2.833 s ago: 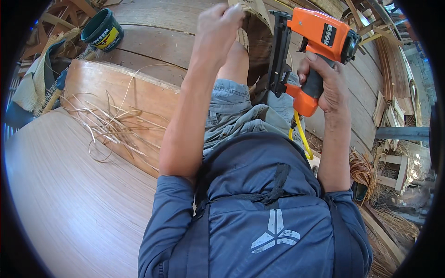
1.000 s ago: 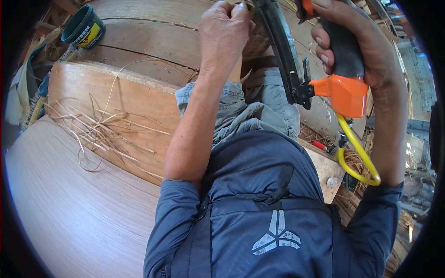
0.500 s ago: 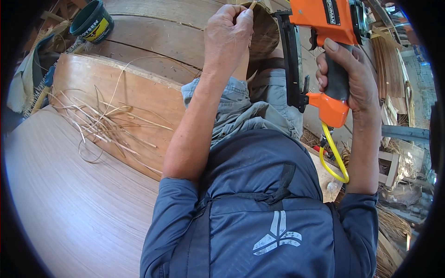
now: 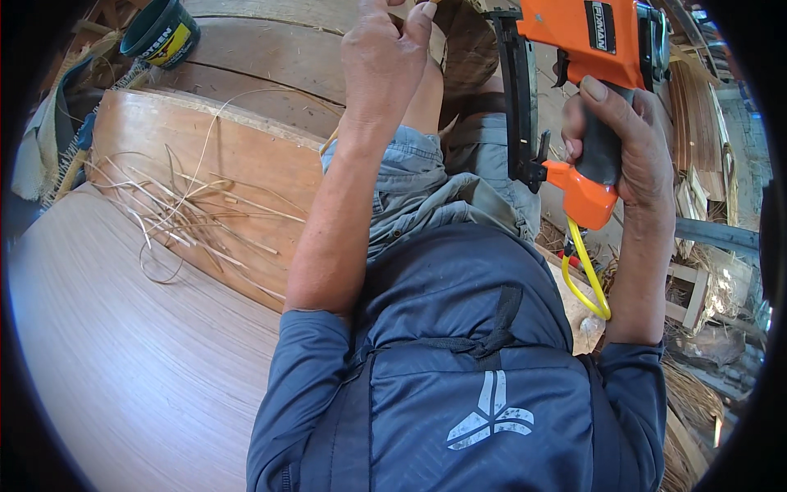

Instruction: Repairing a bamboo chair frame using a pneumatic nail gun and a hammer.

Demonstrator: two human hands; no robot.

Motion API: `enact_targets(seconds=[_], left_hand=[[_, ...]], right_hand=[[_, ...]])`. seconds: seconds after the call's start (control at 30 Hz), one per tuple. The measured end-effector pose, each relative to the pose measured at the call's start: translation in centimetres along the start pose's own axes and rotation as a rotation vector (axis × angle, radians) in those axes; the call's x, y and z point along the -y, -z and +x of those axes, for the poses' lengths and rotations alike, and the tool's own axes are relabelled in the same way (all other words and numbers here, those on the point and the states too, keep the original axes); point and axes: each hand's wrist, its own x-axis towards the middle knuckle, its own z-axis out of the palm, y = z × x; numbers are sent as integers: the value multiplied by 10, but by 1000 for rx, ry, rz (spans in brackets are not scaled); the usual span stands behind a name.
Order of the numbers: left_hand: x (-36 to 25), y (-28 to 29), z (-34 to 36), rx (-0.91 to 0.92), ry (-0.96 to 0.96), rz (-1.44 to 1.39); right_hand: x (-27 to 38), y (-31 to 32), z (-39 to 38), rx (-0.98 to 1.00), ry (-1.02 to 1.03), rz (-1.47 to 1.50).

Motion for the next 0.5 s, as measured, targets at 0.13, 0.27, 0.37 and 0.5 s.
enact_targets(seconds=[0.13,0.27,0.37,0.5], left_hand=[[11,2,1,-15,-146,20],[22,1,9,-25,-244,101],[27,-2,12,-24,-369,82],[20,4,17,65,-233,62]], right_hand=[[0,-2,-1,-5,-6,-23],[-1,-3,-1,-7,-6,-16],[-2,0,-2,-13,-4,-4],[-2,0,-1,-7,5,-15]])
